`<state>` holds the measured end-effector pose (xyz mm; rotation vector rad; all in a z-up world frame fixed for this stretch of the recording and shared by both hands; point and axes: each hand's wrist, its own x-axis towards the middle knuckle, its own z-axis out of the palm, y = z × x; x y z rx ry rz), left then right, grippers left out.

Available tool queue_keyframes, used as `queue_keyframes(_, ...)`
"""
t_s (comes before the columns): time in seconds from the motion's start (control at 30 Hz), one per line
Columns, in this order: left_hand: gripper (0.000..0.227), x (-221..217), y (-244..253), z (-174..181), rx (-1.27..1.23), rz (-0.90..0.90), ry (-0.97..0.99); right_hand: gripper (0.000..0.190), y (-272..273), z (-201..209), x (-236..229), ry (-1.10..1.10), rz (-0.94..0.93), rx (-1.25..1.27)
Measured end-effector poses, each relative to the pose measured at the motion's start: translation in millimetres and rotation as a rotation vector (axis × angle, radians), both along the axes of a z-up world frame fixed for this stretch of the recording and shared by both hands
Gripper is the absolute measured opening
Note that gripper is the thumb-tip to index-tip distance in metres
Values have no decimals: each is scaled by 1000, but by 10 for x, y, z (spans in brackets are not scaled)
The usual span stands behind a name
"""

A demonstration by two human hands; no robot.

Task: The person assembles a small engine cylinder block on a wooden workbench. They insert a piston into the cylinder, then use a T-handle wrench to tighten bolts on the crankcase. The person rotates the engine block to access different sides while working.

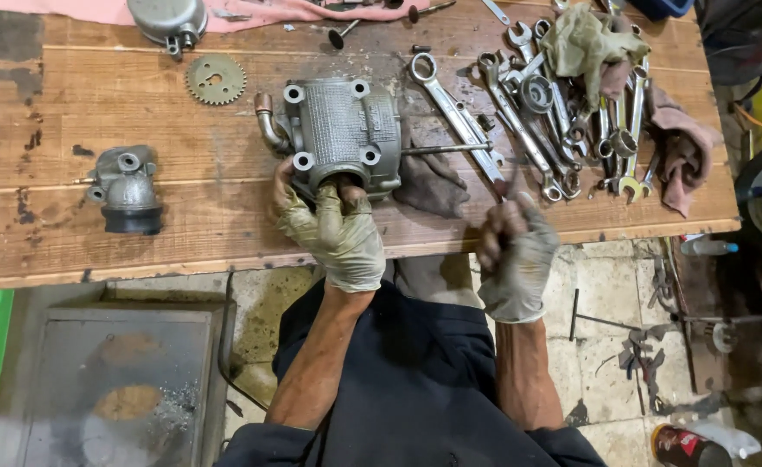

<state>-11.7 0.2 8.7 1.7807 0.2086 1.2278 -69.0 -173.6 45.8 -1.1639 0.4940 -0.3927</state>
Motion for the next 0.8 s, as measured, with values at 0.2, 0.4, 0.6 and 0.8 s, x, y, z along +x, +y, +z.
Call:
queue_keyframes(0.2, 28, -5, 18, -17, 79, 20, 29, 26, 74, 124, -2, 42, 68, -76)
queue_keyframes(0.4, 21, -11, -2, 27, 147, 79, 43, 13, -66, -130, 38, -38, 95, -348)
queue_keyframes(0.6, 13, -54, 87, 141, 95, 79, 133, 11, -61, -40, 136, -18, 81, -10)
queue_keyframes(0.8, 45, 9, 47, -26, -56, 22, 137, 26, 52, 94, 101, -132, 186, -99)
